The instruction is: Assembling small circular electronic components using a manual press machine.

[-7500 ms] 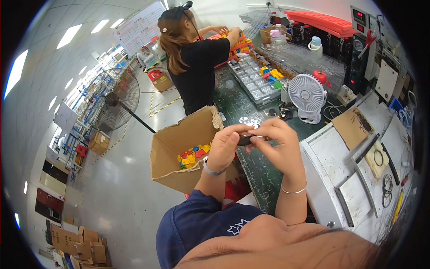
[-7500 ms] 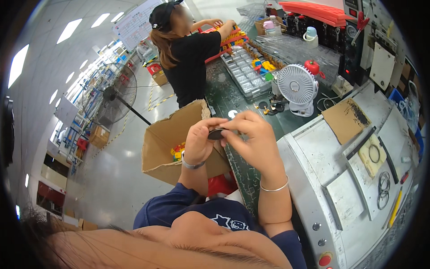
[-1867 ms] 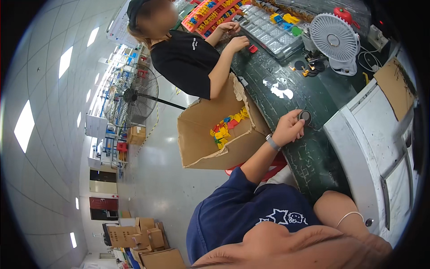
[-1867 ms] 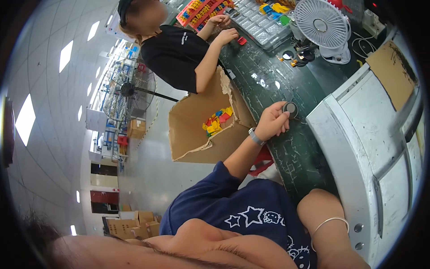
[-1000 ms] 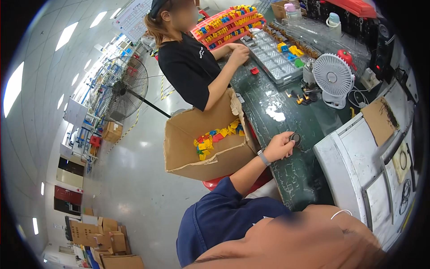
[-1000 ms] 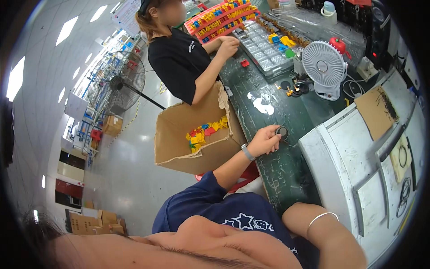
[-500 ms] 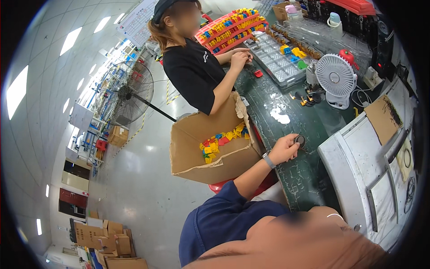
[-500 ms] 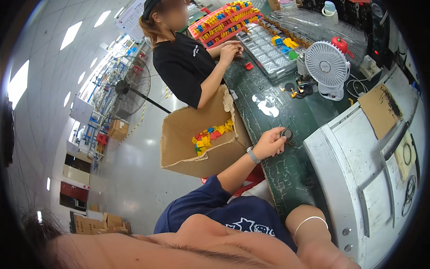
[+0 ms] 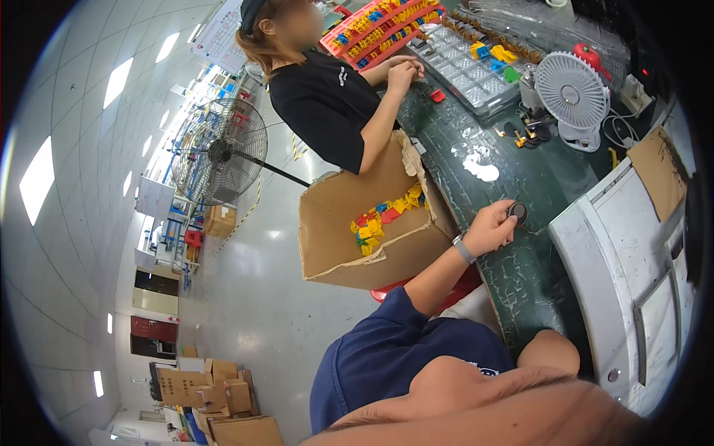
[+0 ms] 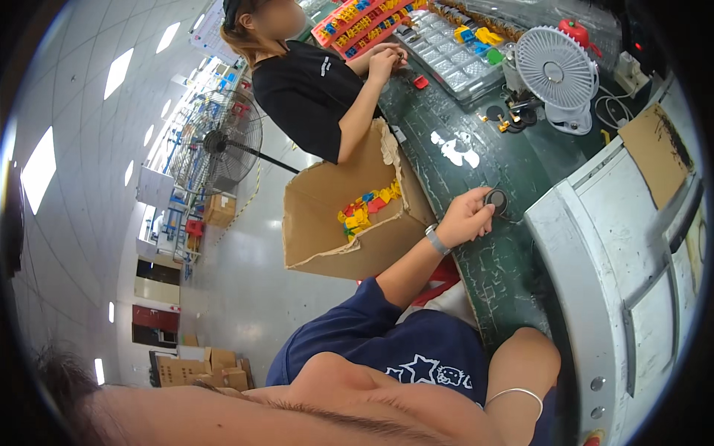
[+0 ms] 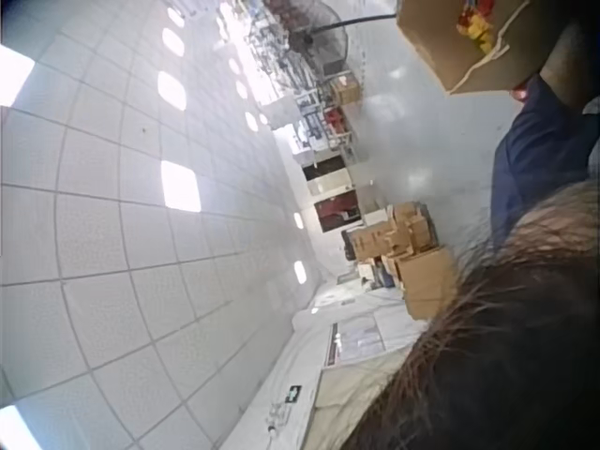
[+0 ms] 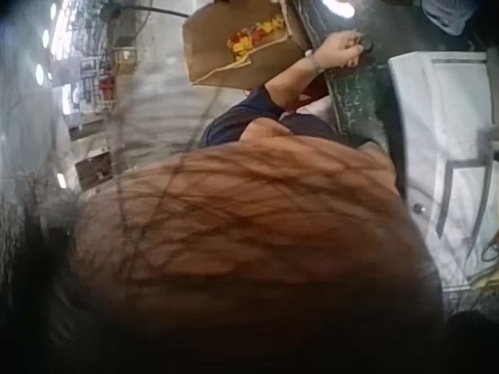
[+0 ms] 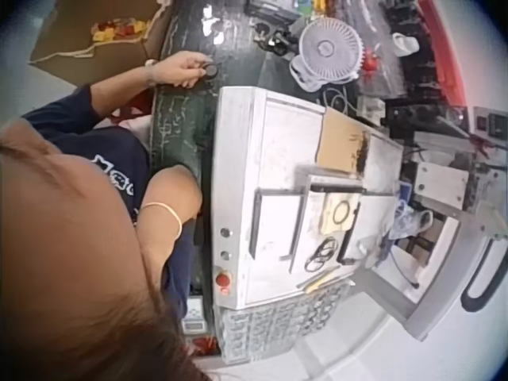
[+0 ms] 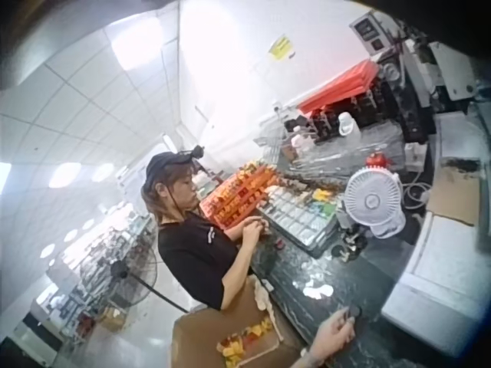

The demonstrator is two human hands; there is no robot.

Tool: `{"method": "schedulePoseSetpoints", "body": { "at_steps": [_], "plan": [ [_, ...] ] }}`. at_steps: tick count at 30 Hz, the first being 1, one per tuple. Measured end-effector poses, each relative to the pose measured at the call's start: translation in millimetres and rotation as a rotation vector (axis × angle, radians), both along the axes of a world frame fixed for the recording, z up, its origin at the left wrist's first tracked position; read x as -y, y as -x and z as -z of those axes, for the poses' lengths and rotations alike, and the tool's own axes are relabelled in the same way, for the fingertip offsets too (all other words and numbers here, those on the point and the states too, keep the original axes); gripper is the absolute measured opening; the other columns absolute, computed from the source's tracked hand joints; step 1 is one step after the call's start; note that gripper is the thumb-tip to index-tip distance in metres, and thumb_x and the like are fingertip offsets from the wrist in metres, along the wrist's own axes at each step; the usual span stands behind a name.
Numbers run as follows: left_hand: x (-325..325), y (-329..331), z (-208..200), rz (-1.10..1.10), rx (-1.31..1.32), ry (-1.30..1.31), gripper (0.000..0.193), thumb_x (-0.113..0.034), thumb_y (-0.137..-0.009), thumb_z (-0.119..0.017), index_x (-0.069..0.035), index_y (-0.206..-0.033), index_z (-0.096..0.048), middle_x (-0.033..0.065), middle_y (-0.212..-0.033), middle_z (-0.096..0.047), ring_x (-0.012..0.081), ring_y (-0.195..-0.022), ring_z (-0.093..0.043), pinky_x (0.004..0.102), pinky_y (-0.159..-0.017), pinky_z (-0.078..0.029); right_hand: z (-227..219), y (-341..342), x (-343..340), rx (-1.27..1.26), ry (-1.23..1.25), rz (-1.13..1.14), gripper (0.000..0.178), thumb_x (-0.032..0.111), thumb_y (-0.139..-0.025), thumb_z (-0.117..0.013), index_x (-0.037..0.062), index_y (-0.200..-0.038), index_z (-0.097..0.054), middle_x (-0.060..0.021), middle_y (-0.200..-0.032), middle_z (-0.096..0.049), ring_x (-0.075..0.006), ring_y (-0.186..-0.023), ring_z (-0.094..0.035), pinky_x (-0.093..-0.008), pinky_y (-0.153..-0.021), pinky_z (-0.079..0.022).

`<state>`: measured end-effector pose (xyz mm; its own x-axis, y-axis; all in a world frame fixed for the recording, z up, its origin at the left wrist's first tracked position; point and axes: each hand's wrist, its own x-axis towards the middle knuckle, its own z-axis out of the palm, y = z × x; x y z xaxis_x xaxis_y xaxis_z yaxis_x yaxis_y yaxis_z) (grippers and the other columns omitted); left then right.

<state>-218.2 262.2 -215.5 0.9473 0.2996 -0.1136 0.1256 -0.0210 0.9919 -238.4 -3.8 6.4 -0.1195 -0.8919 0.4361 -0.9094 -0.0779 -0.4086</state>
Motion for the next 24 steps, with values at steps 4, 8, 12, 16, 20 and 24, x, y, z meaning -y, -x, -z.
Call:
{"method": "schedulePoseSetpoints", "body": {
  "at_steps": [4, 8, 12, 16, 20, 24],
  "plan": [
    [-5, 7, 5, -0.032, 0.003, 0.014, 0.035, -0.013, -0.097, -0.050, 0.000, -0.130, -0.048, 0.0035, -0.066, -0.059, 0.0053, -0.047, -0.050, 0.0191, -0.039, -0.037, -6, -21, -17, -0.136, 0.129, 0.239, 0.032, 0.012, -0.101, -0.041, -0.0060, -0.123, -0.055, -0.0168, -0.112, -0.063, -0.0227, -0.096, -0.063, -0.0237, -0.077, -0.048],
    [-5, 7, 4, -0.016, -0.002, -0.008, 0.035, -0.013, -0.097, -0.051, -0.002, -0.130, -0.049, 0.0030, -0.065, -0.059, 0.0049, -0.048, -0.049, 0.0191, -0.039, -0.037, -1, -39, -11, -0.277, 0.250, 0.505, 0.031, 0.013, -0.101, -0.040, -0.0050, -0.121, -0.056, -0.0156, -0.111, -0.064, -0.0210, -0.093, -0.064, -0.0224, -0.075, -0.048],
    [-5, 6, 4, -0.019, -0.017, -0.016, 0.035, -0.014, -0.097, -0.051, -0.002, -0.130, -0.049, 0.0026, -0.065, -0.059, 0.0047, -0.048, -0.049, 0.0192, -0.039, -0.037, -2, -55, -10, -0.548, 0.449, 0.816, 0.029, 0.016, -0.101, -0.039, 0.0019, -0.111, -0.061, -0.0086, -0.102, -0.066, -0.0151, -0.081, -0.063, -0.0230, -0.067, -0.046],
    [-3, 7, 5, -0.013, -0.030, -0.028, 0.037, -0.015, -0.097, -0.051, -0.003, -0.132, -0.048, 0.0025, -0.066, -0.059, 0.0049, -0.048, -0.050, 0.0193, -0.039, -0.038, -40, -73, -46, 0.091, 0.163, 0.517, 0.031, 0.022, -0.102, -0.038, 0.0024, -0.107, -0.063, -0.0068, -0.093, -0.064, -0.0169, -0.077, -0.062, -0.0296, -0.066, -0.047],
    [0, 7, 5, -0.032, -0.039, -0.016, 0.037, -0.015, -0.097, -0.050, -0.003, -0.133, -0.047, 0.0018, -0.066, -0.059, 0.0049, -0.048, -0.050, 0.0195, -0.039, -0.038, -44, -78, -50, 0.034, 0.122, 0.626, 0.031, 0.023, -0.101, -0.039, 0.0040, -0.097, -0.064, -0.0049, -0.086, -0.061, -0.0152, -0.074, -0.061, -0.0301, -0.063, -0.044],
    [-1, 4, 6, -0.038, -0.035, 0.002, 0.036, -0.014, -0.097, -0.051, -0.003, -0.131, -0.048, 0.0014, -0.066, -0.058, 0.0048, -0.048, -0.050, 0.0196, -0.039, -0.038, -7, -78, -31, -0.651, 0.468, 1.038, 0.028, 0.023, -0.099, -0.043, 0.0057, -0.089, -0.063, -0.0035, -0.081, -0.059, -0.0133, -0.070, -0.058, -0.0270, -0.058, -0.040]
  ]
}}
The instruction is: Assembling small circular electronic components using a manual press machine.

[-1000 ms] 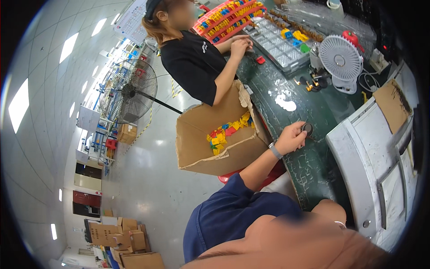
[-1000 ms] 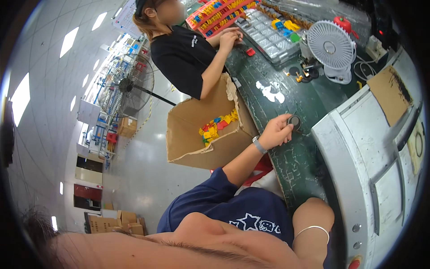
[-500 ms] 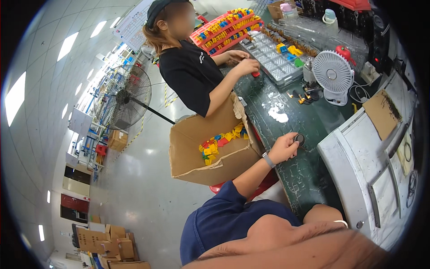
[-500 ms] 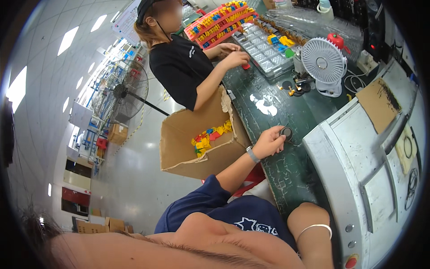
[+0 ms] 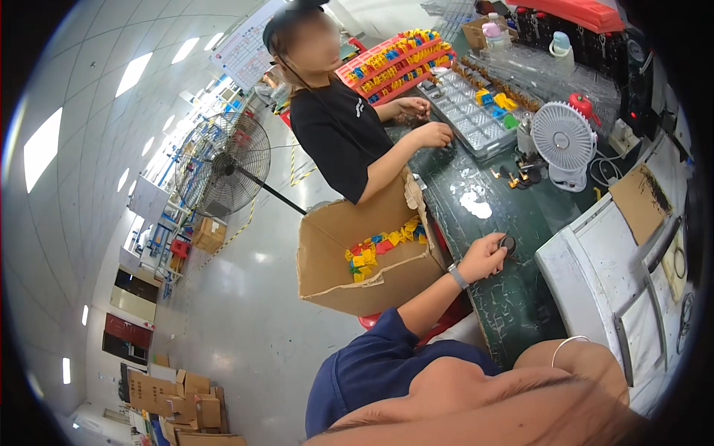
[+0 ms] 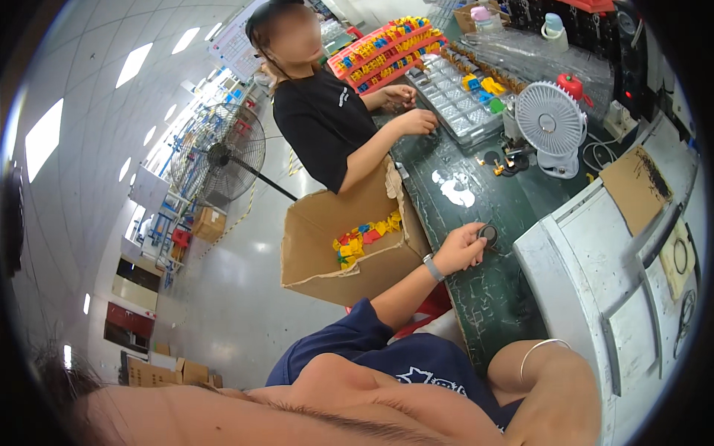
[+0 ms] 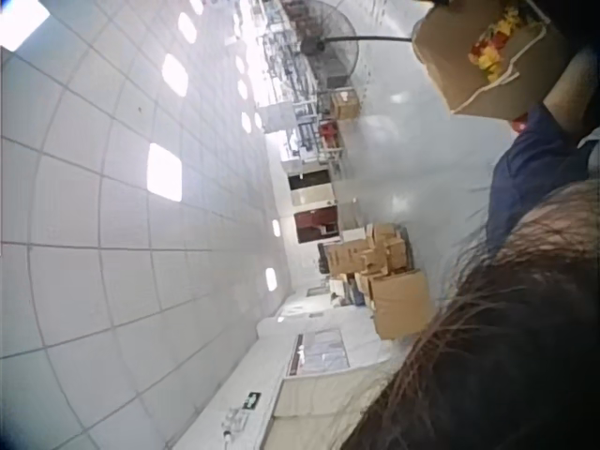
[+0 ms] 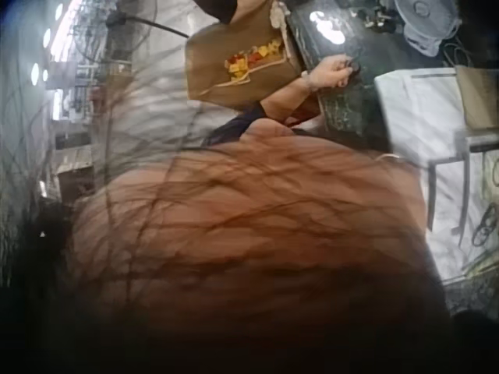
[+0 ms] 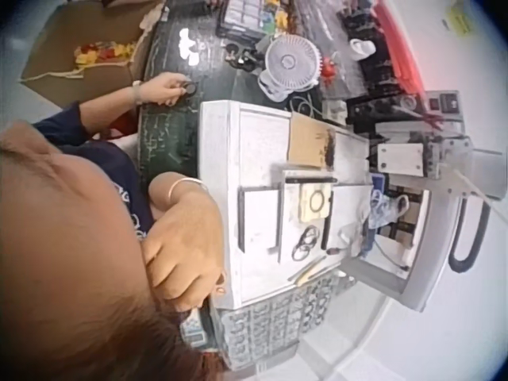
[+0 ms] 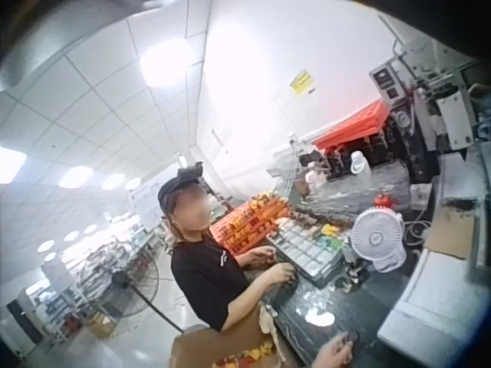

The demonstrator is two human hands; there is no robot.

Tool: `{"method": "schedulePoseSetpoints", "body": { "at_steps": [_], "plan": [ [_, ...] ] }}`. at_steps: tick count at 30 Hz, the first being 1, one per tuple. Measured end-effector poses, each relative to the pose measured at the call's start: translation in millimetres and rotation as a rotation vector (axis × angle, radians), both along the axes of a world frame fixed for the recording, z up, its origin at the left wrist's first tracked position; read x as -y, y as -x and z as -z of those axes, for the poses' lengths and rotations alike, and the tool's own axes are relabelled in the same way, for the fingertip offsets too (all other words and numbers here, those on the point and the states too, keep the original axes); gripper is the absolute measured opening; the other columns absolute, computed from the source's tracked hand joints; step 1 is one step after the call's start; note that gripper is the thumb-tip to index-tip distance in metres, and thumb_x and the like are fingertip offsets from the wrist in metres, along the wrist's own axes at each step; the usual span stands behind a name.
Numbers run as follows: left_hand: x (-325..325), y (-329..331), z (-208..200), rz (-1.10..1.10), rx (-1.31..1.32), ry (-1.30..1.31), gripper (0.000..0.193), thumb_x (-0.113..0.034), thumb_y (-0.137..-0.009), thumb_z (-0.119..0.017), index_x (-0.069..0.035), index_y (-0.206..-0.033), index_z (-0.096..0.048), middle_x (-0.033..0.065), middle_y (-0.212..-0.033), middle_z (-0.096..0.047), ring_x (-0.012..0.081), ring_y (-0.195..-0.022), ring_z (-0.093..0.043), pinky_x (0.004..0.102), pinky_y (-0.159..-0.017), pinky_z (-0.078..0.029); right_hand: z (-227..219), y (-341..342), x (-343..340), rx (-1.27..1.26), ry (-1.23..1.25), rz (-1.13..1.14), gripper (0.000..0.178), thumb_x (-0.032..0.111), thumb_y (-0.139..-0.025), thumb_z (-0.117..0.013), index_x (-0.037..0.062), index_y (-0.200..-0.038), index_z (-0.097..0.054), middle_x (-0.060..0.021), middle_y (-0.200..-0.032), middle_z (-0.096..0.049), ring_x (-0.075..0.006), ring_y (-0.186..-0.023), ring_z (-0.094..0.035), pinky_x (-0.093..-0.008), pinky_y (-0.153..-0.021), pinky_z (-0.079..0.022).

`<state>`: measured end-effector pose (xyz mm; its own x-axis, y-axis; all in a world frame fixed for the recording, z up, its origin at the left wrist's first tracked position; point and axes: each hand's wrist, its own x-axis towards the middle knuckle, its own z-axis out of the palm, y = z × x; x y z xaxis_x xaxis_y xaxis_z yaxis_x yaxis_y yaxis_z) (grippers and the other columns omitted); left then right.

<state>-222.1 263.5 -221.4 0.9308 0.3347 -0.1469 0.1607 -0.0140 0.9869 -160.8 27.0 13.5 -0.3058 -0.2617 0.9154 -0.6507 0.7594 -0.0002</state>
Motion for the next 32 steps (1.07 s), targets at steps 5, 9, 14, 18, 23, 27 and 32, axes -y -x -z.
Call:
{"method": "schedulePoseSetpoints", "body": {
  "at_steps": [5, 9, 14, 18, 23, 27, 32],
  "plan": [
    [-2, -1, -1, -0.009, -0.001, -0.020, 0.035, -0.014, -0.097, -0.051, -0.002, -0.130, -0.049, 0.0016, -0.066, -0.059, 0.0046, -0.047, -0.049, 0.0193, -0.039, -0.037, 8, -3, 5, 0.001, 0.040, -0.011, 0.027, 0.023, -0.098, -0.045, 0.0065, -0.087, -0.063, -0.0024, -0.078, -0.058, -0.0127, -0.067, -0.057, -0.0271, -0.056, -0.039],
    [-1, -2, -3, 0.006, -0.001, -0.020, 0.036, -0.014, -0.097, -0.051, -0.003, -0.131, -0.049, 0.0014, -0.066, -0.059, 0.0046, -0.048, -0.050, 0.0194, -0.039, -0.038, 5, -4, 3, 0.018, 0.005, 0.002, 0.027, 0.024, -0.098, -0.045, 0.0068, -0.087, -0.063, -0.0016, -0.077, -0.057, -0.0128, -0.066, -0.056, -0.0275, -0.056, -0.038],
    [-2, 7, -3, -0.018, 0.012, -0.022, 0.036, -0.013, -0.097, -0.049, -0.003, -0.132, -0.048, 0.0020, -0.066, -0.058, 0.0049, -0.048, -0.050, 0.0194, -0.039, -0.038, 2, 2, -1, 0.058, -0.013, 0.035, 0.028, 0.024, -0.099, -0.045, 0.0059, -0.088, -0.063, -0.0012, -0.075, -0.056, -0.0139, -0.064, -0.055, -0.0296, -0.057, -0.039],
    [-1, 5, 0, -0.051, 0.056, 0.036, 0.037, -0.013, -0.096, -0.046, -0.003, -0.133, -0.047, 0.0032, -0.065, -0.058, 0.0064, -0.047, -0.051, 0.0198, -0.037, -0.038, 22, -2, 13, 0.439, 0.075, 0.093, 0.016, 0.011, -0.089, -0.050, -0.0005, -0.081, -0.058, -0.0117, -0.081, -0.059, -0.0276, -0.078, -0.060, -0.0369, -0.073, -0.047],
    [0, 19, -27, -0.259, 0.165, 0.208, 0.034, -0.012, -0.098, -0.047, -0.008, -0.131, -0.051, 0.0031, -0.064, -0.060, 0.0064, -0.042, -0.048, 0.0185, -0.035, -0.034, 3, 29, 15, 0.446, 0.573, 1.525, 0.016, 0.022, -0.083, -0.065, 0.0059, -0.081, -0.061, -0.0101, -0.072, -0.058, -0.0278, -0.070, -0.059, -0.0385, -0.062, -0.046],
    [15, 32, -88, -0.326, 0.564, 0.205, 0.037, -0.008, -0.097, -0.045, -0.004, -0.134, -0.045, 0.0012, -0.081, -0.061, 0.0045, -0.051, -0.050, 0.0192, -0.044, -0.040, 41, 25, -70, 0.043, 0.786, 2.082, 0.034, 0.021, -0.084, -0.066, -0.0025, -0.108, -0.061, -0.0184, -0.098, -0.065, -0.0368, -0.087, -0.062, -0.0418, -0.077, -0.050],
    [18, 53, -115, -0.074, 0.679, 0.143, 0.046, -0.008, -0.099, -0.045, -0.004, -0.144, -0.033, 0.0029, -0.081, -0.061, 0.0067, -0.051, -0.051, 0.0189, -0.046, -0.041, 42, 4, -91, 0.154, 1.272, 1.667, 0.042, 0.026, -0.085, -0.066, 0.0040, -0.120, -0.058, -0.0240, -0.112, -0.063, -0.0425, -0.089, -0.063, -0.0446, -0.077, -0.051]
  ]
}}
